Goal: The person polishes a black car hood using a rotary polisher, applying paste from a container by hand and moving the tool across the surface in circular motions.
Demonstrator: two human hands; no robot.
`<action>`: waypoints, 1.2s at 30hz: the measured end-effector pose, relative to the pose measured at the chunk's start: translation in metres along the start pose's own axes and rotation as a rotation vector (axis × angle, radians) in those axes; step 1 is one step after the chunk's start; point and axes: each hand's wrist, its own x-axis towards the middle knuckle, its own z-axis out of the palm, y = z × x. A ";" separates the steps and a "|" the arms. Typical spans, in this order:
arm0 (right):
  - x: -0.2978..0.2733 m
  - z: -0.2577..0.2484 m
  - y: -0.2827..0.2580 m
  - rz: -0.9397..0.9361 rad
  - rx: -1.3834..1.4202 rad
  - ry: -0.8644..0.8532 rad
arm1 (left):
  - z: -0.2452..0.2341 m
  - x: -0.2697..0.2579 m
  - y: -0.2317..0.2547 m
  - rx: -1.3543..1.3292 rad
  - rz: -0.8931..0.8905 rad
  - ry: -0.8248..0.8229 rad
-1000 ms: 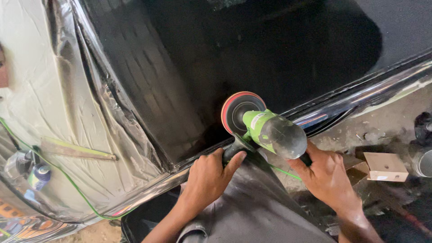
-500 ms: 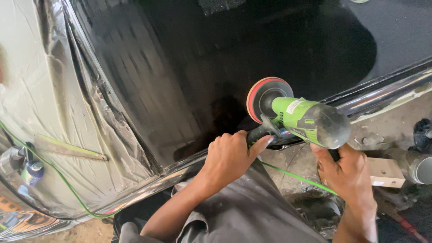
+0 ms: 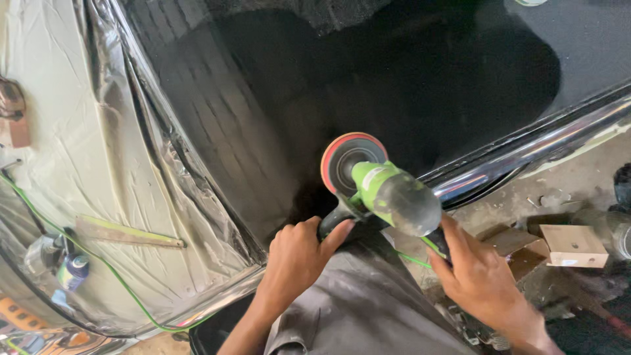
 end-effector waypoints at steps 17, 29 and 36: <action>0.033 0.024 -0.059 -0.025 0.231 0.164 | -0.030 -0.028 -0.038 -0.071 -0.156 0.077; 0.011 -0.019 0.036 0.385 0.095 0.365 | 0.015 0.012 0.057 -0.312 0.435 0.199; 0.012 -0.036 0.072 0.450 0.185 0.373 | 0.036 0.035 0.092 -0.279 0.452 0.192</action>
